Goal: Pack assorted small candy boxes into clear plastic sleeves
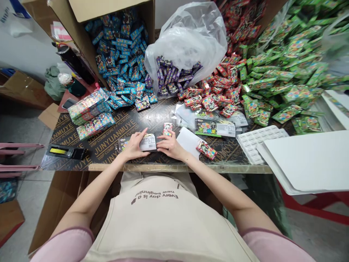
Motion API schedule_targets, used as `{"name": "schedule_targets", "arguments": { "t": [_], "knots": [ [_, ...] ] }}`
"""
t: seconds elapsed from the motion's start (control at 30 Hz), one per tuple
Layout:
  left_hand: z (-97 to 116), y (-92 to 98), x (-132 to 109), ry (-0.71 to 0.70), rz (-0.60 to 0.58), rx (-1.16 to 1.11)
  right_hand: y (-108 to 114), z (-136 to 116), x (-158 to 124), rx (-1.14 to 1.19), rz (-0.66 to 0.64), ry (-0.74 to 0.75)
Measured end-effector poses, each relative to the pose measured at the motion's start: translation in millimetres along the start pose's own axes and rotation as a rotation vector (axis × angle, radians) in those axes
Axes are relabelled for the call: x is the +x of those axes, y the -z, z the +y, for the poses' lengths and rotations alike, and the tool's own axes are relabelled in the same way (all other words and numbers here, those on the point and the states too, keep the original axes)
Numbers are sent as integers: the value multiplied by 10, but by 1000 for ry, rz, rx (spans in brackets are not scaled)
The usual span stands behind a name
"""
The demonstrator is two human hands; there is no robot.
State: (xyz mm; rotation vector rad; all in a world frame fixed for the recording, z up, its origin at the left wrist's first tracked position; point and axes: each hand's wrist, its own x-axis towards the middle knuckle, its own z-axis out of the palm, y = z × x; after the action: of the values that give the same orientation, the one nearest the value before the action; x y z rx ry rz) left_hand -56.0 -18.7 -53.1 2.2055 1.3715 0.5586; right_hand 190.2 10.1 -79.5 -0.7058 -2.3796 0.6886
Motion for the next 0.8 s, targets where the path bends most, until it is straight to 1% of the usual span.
{"name": "schedule_targets", "arguments": {
  "t": [0.07, 0.17, 0.23, 0.3, 0.37, 0.43, 0.47, 0.53, 0.6, 0.67, 0.8],
  "knots": [
    [-52, -10, -8, 30, 6, 15, 80, 87, -2, -47, 10, -64],
    [-140, 4, 14, 95, 32, 63, 240, 333, 34, -207, 90, -289],
    [-167, 20, 39, 107, 27, 82, 310, 489, 69, -271, 36, -368],
    [-166, 28, 63, 107, 23, 101, 332, 560, 108, -274, -29, -357],
    [-153, 27, 81, 106, 21, 129, 325, 519, 150, -243, 8, -324],
    [-139, 23, 99, 101, 15, 150, 315, 389, 191, -218, 76, -283],
    [-131, 23, 109, 97, 13, 153, 312, 308, 211, -220, 85, -257],
    [-115, 30, 139, 80, 14, 153, 304, 156, 243, -234, 39, -200],
    [-92, 46, 177, 47, 8, 153, 289, 62, 261, -222, -29, -154],
    [-66, 65, 218, 13, -15, 145, 270, 51, 263, -155, -58, -117],
    [-24, 86, 282, -11, -68, 101, 265, 174, 225, 56, -51, -63]
  ]
}}
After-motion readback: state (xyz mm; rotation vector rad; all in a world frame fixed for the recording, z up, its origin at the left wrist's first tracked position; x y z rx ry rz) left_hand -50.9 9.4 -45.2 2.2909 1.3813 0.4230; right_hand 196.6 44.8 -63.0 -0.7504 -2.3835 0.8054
